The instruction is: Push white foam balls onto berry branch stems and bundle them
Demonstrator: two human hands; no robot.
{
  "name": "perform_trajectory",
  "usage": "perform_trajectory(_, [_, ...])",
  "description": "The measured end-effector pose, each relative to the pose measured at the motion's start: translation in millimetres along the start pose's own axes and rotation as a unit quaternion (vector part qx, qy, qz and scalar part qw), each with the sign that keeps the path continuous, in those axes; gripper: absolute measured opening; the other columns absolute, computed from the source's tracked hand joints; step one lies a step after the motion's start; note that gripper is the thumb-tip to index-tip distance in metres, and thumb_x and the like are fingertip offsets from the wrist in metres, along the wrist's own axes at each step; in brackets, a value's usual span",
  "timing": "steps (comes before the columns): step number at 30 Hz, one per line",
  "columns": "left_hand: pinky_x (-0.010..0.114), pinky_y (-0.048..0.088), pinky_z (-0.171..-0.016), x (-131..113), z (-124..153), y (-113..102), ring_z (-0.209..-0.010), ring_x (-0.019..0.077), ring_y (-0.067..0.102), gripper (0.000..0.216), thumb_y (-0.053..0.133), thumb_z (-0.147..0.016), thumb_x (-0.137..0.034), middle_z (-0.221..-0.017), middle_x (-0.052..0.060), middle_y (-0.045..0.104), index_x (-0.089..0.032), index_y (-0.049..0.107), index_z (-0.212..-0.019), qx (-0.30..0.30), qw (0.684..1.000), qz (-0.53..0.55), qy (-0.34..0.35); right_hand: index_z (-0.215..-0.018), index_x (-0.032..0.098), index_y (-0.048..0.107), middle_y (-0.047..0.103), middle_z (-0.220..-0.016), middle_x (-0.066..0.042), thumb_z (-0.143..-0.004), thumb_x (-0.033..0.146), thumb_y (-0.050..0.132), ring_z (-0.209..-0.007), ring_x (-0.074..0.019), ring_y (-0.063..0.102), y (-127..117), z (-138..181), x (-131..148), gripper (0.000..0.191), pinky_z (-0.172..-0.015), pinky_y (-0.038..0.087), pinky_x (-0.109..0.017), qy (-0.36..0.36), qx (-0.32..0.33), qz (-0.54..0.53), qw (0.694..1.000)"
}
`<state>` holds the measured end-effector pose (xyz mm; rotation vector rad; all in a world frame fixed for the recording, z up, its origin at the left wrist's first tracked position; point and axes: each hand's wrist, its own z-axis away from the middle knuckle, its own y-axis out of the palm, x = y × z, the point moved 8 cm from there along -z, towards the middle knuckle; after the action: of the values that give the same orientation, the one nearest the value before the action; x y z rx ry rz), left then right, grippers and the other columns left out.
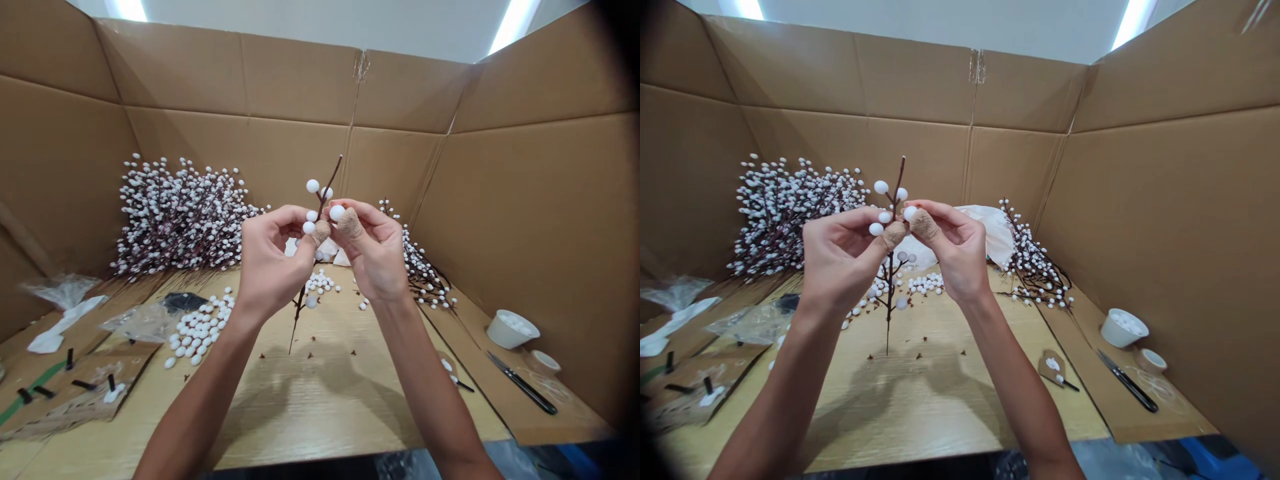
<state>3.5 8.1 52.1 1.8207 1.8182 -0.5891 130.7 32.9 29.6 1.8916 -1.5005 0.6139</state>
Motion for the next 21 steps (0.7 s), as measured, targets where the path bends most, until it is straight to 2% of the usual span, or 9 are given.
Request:
perform_trajectory(7, [0.024,0.047,-0.061,-1,-1,0,-0.064,0.013,0.058,0.003,0.072,-0.069,-0.013,-0.068,0.001,0.066,-0.016,0.071,-0.069,0.01,1.0,-0.021,0.022,-0.087,0.022,0.069,0.071,-0.095,-0.001,-0.069,0.041,0.075,-0.09,-0.0148,0.066,0,-1,-3,0.027,-0.084,0.056,-0.031,-0.001,-0.011,-0.062,0.998])
perform_trajectory(14, [0.024,0.049,-0.06,3,-4,1,-0.065,0.0128,0.059,0.01,0.076,-0.068,-0.025,-0.067,0.001,0.066,-0.016,0.07,-0.07,0.02,0.999,-0.027,0.016,-0.083,0.023,0.071,0.072,-0.09,-0.001,-0.065,0.036,0.079,-0.084,-0.014,0.066,-2,-3,-8,0.023,-0.08,0.056,-0.03,0.013,-0.019,-0.105,0.994])
perform_trajectory(18, [0.023,0.05,-0.059,8,-6,7,-0.063,0.0119,0.059,0.015,0.077,-0.067,-0.029,-0.068,0.001,0.066,-0.017,0.071,-0.073,0.063,0.998,0.018,-0.026,-0.081,0.024,0.073,0.071,-0.089,0.0,-0.061,0.037,0.081,-0.086,-0.0145,0.065,-4,-6,-6,0.025,-0.084,0.055,-0.032,0.032,-0.001,-0.118,0.993])
perform_trajectory(21, [0.023,0.052,-0.06,10,-7,9,-0.066,0.0123,0.061,0.017,0.077,-0.068,-0.029,-0.072,0.002,0.067,-0.017,0.072,-0.08,0.12,0.989,0.054,-0.063,-0.079,0.025,0.073,0.071,-0.088,0.001,-0.061,0.036,0.081,-0.086,-0.0144,0.064,-5,-7,-2,0.022,-0.086,0.053,-0.033,0.021,0.01,-0.12,0.992])
